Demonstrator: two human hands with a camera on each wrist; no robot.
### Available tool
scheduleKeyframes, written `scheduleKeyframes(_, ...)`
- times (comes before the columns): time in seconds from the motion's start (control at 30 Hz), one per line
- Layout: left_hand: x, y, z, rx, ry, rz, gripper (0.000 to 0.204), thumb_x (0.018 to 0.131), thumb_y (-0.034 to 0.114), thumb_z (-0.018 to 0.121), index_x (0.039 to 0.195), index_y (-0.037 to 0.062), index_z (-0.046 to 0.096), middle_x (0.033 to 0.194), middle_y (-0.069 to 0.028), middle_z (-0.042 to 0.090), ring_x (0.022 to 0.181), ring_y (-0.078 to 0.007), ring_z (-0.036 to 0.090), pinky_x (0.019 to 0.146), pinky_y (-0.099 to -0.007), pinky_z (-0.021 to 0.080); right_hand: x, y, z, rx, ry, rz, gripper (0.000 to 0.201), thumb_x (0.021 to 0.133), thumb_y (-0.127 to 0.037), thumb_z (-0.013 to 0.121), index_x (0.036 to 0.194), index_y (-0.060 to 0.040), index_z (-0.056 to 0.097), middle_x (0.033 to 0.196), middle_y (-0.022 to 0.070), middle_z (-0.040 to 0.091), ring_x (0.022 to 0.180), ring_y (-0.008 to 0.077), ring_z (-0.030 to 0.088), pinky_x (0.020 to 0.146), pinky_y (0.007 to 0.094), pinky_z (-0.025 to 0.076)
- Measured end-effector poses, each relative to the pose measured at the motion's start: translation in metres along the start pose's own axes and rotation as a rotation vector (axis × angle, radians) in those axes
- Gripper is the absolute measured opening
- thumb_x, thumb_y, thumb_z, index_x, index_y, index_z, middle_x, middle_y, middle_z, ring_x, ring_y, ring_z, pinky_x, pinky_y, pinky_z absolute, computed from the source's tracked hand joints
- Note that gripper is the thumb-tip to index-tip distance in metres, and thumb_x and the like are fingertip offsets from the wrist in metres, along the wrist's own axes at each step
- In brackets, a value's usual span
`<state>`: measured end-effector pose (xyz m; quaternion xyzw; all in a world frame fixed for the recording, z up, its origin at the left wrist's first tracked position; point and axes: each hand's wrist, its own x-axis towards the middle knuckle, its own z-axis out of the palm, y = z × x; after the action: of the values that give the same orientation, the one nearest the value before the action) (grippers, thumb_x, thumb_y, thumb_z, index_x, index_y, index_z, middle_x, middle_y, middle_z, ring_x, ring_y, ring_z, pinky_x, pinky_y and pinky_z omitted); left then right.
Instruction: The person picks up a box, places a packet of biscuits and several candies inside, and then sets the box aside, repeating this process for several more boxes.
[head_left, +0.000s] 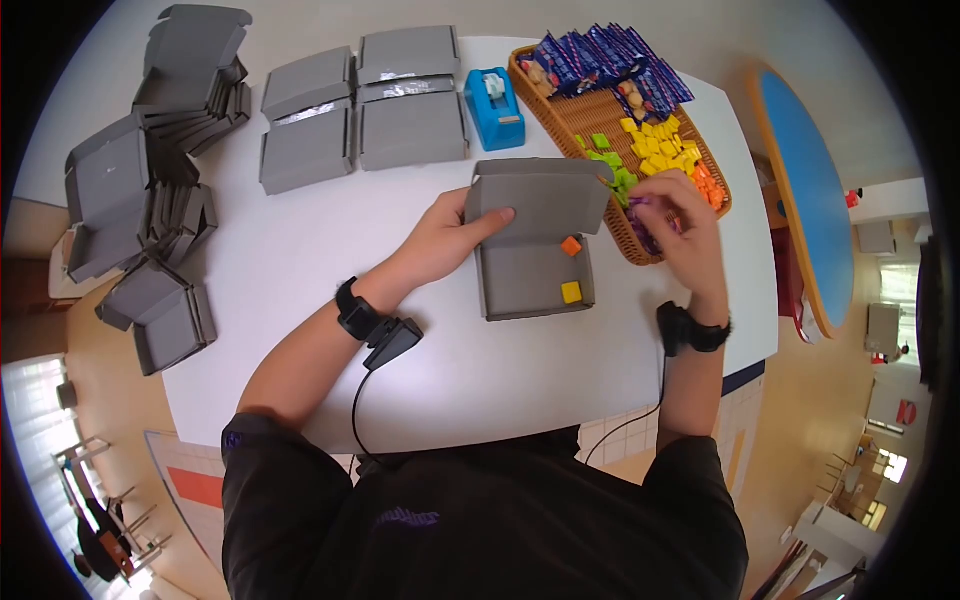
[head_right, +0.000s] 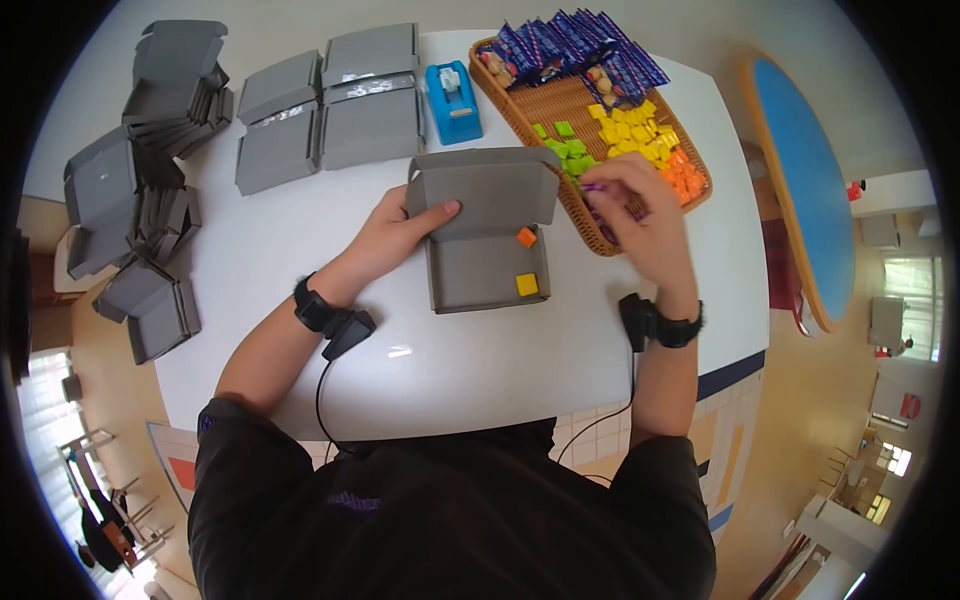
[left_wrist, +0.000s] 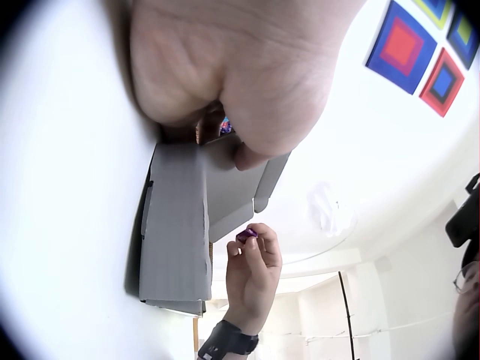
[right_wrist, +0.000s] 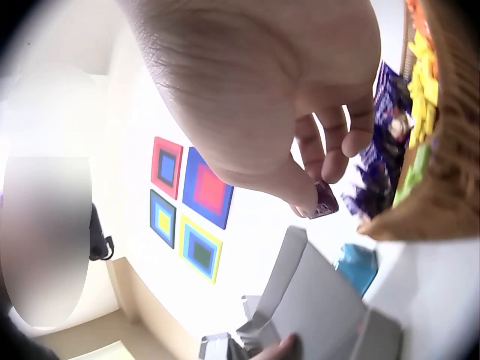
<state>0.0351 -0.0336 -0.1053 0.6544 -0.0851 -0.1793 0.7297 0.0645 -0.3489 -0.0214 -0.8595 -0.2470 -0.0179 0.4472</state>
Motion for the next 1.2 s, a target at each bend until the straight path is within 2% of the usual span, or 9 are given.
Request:
scheduleKeyframes(0.07, -0.001, 0.002, 0.0, 0.024, 0.018, -0.011, 0.041, 0.106, 0.026, 0.066, 0.133, -0.0038, 0.065, 0.121, -0.0092, 0.074, 0.112, -0.0151, 0.067, 0.1, -0.0311, 0.052, -0.001, 0.019, -0.021, -0.06, -0.004, 0.02, 0.018, 0.093, 0.003, 0.069, 0.11, -0.0019, 0.072, 0.1, 0.0022, 0.063, 0.084, 0.0112, 0.058, 0.081, 0.0252, 0.047)
scheduleKeyframes(0.2, 0.001, -0.001, 0.001, 0.027, 0.039, -0.008, 0.04, 0.106, 0.027, 0.066, 0.131, -0.0038, 0.066, 0.118, -0.0096, 0.075, 0.109, -0.0152, 0.068, 0.099, -0.0315, 0.052, -0.008, 0.038, -0.043, -0.066, -0.101, 0.22, 0.016, 0.095, 0.002, 0.069, 0.11, -0.003, 0.073, 0.099, 0.0005, 0.065, 0.086, 0.0087, 0.059, 0.08, 0.025, 0.048)
scheduleKeyframes(0.37, 0.001, -0.002, 0.001, 0.033, 0.047, 0.002, 0.04, 0.106, 0.026, 0.066, 0.132, -0.004, 0.066, 0.118, -0.0096, 0.075, 0.109, -0.0153, 0.067, 0.099, -0.0314, 0.052, -0.013, 0.048, -0.049, -0.074, -0.22, 0.283, 0.018, 0.095, 0.001, 0.069, 0.112, -0.0036, 0.072, 0.099, -0.0017, 0.068, 0.083, 0.0058, 0.057, 0.075, 0.0227, 0.047)
scheduleKeyframes(0.5, 0.001, -0.002, 0.004, 0.016, 0.052, 0.02, 0.039, 0.106, 0.025, 0.066, 0.132, -0.0038, 0.066, 0.119, -0.0094, 0.075, 0.109, -0.0151, 0.067, 0.098, -0.0315, 0.052, -0.013, 0.052, -0.049, -0.046, -0.188, 0.34, 0.019, 0.094, 0.001, 0.071, 0.112, -0.0036, 0.072, 0.096, -0.0032, 0.069, 0.077, 0.0052, 0.056, 0.072, 0.0219, 0.048)
scheduleKeyframes(0.6, 0.001, -0.003, 0.003, 0.017, 0.059, 0.02, 0.038, 0.106, 0.024, 0.065, 0.132, -0.0036, 0.066, 0.119, -0.0093, 0.075, 0.11, -0.0151, 0.067, 0.098, -0.0314, 0.052, -0.011, 0.059, -0.045, -0.093, -0.114, 0.325, 0.019, 0.092, -0.001, 0.073, 0.111, -0.0038, 0.072, 0.091, -0.0038, 0.07, 0.075, 0.0048, 0.056, 0.07, 0.0222, 0.048)
scheduleKeyframes(0.87, 0.002, -0.005, 0.002, 0.021, 0.041, 0.033, 0.039, 0.107, 0.025, 0.065, 0.133, -0.0038, 0.065, 0.122, -0.0093, 0.073, 0.112, -0.0149, 0.066, 0.099, -0.031, 0.051, -0.007, 0.05, -0.041, -0.046, -0.097, 0.286, 0.014, 0.09, -0.002, 0.077, 0.103, -0.0038, 0.074, 0.087, -0.0044, 0.07, 0.074, 0.003, 0.056, 0.067, 0.021, 0.046)
scheduleKeyframes(1.0, 0.001, -0.003, 0.001, 0.009, 0.015, -0.002, 0.041, 0.107, 0.025, 0.065, 0.136, -0.0036, 0.063, 0.127, -0.0092, 0.071, 0.117, -0.0147, 0.064, 0.103, -0.0309, 0.05, -0.007, 0.038, -0.039, 0.099, -0.232, 0.255, 0.015, 0.089, -0.002, 0.079, 0.103, -0.0041, 0.075, 0.086, -0.0052, 0.069, 0.074, 0.0018, 0.055, 0.065, 0.0201, 0.044)
scheduleKeyframes(1.1, 0.001, -0.003, 0.0, 0.013, 0.022, -0.006, 0.041, 0.107, 0.026, 0.065, 0.136, -0.0036, 0.063, 0.127, -0.0093, 0.071, 0.116, -0.0145, 0.064, 0.103, -0.0309, 0.05, -0.009, 0.039, -0.04, 0.098, -0.284, 0.321, 0.015, 0.088, -0.001, 0.079, 0.102, -0.0047, 0.077, 0.085, -0.0057, 0.068, 0.072, 0.0022, 0.053, 0.063, 0.0204, 0.04)
scheduleKeyframes(1.2, 0.001, -0.003, 0.002, 0.023, 0.044, 0.019, 0.039, 0.107, 0.025, 0.065, 0.133, -0.0038, 0.065, 0.122, -0.0091, 0.074, 0.112, -0.0145, 0.066, 0.1, -0.0311, 0.051, -0.01, 0.044, -0.044, 0.067, -0.251, 0.286, 0.015, 0.087, -0.002, 0.08, 0.102, -0.0052, 0.079, 0.085, -0.0048, 0.067, 0.071, 0.0037, 0.05, 0.063, 0.0222, 0.038)
